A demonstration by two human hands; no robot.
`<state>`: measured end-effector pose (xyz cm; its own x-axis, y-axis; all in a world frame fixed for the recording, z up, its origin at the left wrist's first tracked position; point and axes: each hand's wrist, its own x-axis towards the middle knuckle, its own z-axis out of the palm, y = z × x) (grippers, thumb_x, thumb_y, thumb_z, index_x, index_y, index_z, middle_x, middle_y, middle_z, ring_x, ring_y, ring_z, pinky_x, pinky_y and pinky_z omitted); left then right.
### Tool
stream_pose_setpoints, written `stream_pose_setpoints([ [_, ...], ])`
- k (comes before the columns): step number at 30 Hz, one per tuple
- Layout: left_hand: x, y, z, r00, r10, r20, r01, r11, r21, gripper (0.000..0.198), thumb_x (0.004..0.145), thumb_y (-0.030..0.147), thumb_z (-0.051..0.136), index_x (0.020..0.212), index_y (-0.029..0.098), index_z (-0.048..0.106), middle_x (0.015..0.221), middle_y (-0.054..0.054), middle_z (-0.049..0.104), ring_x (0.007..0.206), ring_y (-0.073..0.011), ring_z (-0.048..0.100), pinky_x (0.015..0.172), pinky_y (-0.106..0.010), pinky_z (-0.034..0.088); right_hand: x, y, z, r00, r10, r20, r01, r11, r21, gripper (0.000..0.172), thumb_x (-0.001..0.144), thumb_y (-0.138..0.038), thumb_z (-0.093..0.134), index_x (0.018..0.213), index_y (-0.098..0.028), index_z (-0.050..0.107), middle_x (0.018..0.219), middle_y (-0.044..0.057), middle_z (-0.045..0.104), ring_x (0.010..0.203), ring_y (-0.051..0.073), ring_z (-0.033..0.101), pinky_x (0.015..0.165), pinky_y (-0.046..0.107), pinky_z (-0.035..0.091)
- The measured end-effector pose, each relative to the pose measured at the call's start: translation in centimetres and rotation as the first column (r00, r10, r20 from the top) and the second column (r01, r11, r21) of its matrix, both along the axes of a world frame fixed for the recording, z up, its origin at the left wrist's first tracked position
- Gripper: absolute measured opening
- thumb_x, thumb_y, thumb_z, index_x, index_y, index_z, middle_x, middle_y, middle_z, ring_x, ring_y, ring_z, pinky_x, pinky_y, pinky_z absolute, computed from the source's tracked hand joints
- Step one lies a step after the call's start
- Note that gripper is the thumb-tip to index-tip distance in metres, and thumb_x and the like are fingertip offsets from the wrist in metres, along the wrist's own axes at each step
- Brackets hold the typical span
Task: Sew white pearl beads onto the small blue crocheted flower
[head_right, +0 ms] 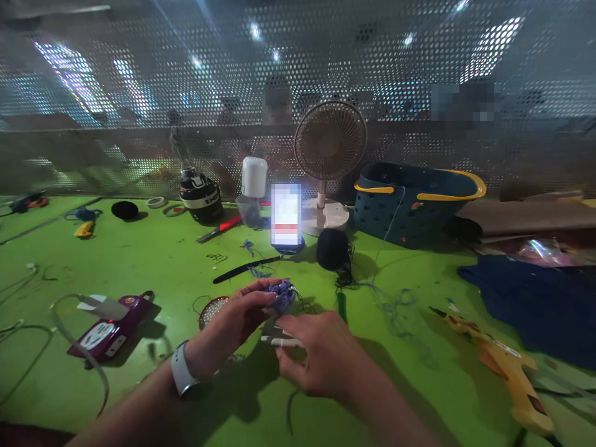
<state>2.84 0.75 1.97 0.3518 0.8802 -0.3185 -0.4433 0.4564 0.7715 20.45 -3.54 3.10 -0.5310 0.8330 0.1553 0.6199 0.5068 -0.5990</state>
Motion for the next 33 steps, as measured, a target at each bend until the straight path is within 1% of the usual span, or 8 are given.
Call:
stream_pose_setpoints([
  [11, -0.7, 0.7, 0.3, 0.995, 0.089, -0.054, -0.083, 0.990, 0.113, 0.035, 0.065, 0.006, 0.077, 0.098, 0.016, 0.071, 0.098, -0.006, 0.074, 0.084, -0.0132, 0.067, 0.080, -0.023, 0.050, -0.9, -0.8, -0.7, 0.969, 0.048, 0.241, -0.043, 0.999, -0.026, 0.008, 0.074, -0.020, 0.060, 0.070, -0.020, 0.067, 0.069, 0.003, 0.064, 0.060, 0.016, 0.052, 0.056, 0.028, 0.031],
  [15, -0.8, 0.6, 0.2, 0.998, 0.040, -0.053, -0.033, 0.991, 0.133, 0.036, 0.066, 0.006, 0.077, 0.101, 0.017, 0.072, 0.103, -0.006, 0.074, 0.087, -0.0144, 0.067, 0.082, -0.025, 0.050, 0.0, 0.5, -0.8, 0.981, -0.194, 0.013, 0.193, 0.979, 0.057, 0.016, 0.082, -0.026, 0.057, 0.071, -0.018, 0.066, 0.074, 0.007, 0.063, 0.064, 0.017, 0.055, 0.058, 0.030, 0.039],
  [18, -0.7, 0.5, 0.2, 0.999, 0.026, -0.036, -0.021, 0.993, 0.113, 0.036, 0.064, 0.006, 0.078, 0.098, 0.017, 0.073, 0.101, -0.005, 0.074, 0.085, -0.0133, 0.067, 0.081, -0.023, 0.050, 0.6, 1.6, -0.9, 0.884, -0.430, -0.183, 0.419, 0.903, -0.097, 0.024, 0.086, -0.030, 0.057, 0.104, -0.018, 0.065, 0.076, 0.005, 0.062, 0.061, 0.016, 0.055, 0.056, 0.029, 0.044],
  [20, -0.7, 0.5, 0.3, 0.999, 0.017, -0.031, -0.014, 0.996, 0.086, 0.036, 0.061, 0.006, 0.080, 0.095, 0.017, 0.073, 0.100, -0.005, 0.074, 0.083, -0.0123, 0.067, 0.079, -0.022, 0.050, 0.8, 2.0, -1.0, 0.883, -0.422, -0.207, 0.372, 0.896, -0.243, 0.033, 0.084, -0.030, 0.060, 0.116, -0.019, 0.062, 0.078, 0.003, 0.062, 0.060, 0.015, 0.055, 0.056, 0.029, 0.045],
  [22, -0.6, 0.5, 0.4, 0.999, 0.015, -0.038, -0.013, 0.998, 0.068, 0.036, 0.061, 0.005, 0.080, 0.094, 0.016, 0.074, 0.101, -0.006, 0.074, 0.082, -0.0118, 0.067, 0.079, -0.022, 0.050, 1.0, 2.3, -1.0, 0.914, -0.342, -0.220, 0.276, 0.918, -0.284, 0.023, 0.084, -0.027, 0.059, 0.105, -0.021, 0.069, 0.087, 0.005, 0.064, 0.070, 0.017, 0.059, 0.062, 0.030, 0.048],
  [25, -0.7, 0.6, 0.4, 0.997, 0.034, -0.064, -0.028, 0.995, 0.101, 0.035, 0.063, 0.005, 0.078, 0.096, 0.015, 0.073, 0.102, -0.007, 0.074, 0.082, -0.0117, 0.067, 0.080, -0.022, 0.050, 1.7, 2.5, -0.6, 0.905, -0.357, -0.230, 0.330, 0.932, -0.149, 0.021, 0.088, -0.030, 0.055, 0.087, -0.021, 0.073, 0.098, 0.007, 0.063, 0.081, 0.019, 0.060, 0.068, 0.032, 0.047],
  [28, -0.7, 0.6, 0.3, 0.996, 0.045, -0.084, -0.032, 0.989, 0.146, 0.035, 0.065, 0.005, 0.077, 0.098, 0.014, 0.073, 0.104, -0.007, 0.074, 0.084, -0.0120, 0.067, 0.082, -0.023, 0.050, 2.8, 2.8, -0.6, 0.863, -0.452, -0.227, 0.439, 0.892, -0.106, 0.026, 0.087, -0.042, 0.058, 0.091, -0.021, 0.073, 0.090, 0.005, 0.062, 0.065, 0.015, 0.055, 0.056, 0.028, 0.042],
  [33, -0.7, 0.7, 0.2, 0.993, 0.061, -0.105, -0.045, 0.987, 0.155, 0.035, 0.064, 0.006, 0.078, 0.098, 0.014, 0.073, 0.103, -0.008, 0.074, 0.083, -0.0131, 0.067, 0.082, -0.024, 0.050, 3.5, 3.0, -1.2, 0.828, -0.481, -0.289, 0.273, 0.795, -0.541, 0.032, 0.081, -0.045, 0.064, 0.090, -0.015, 0.068, 0.077, 0.003, 0.068, 0.046, 0.009, 0.054, 0.043, 0.023, 0.038],
])
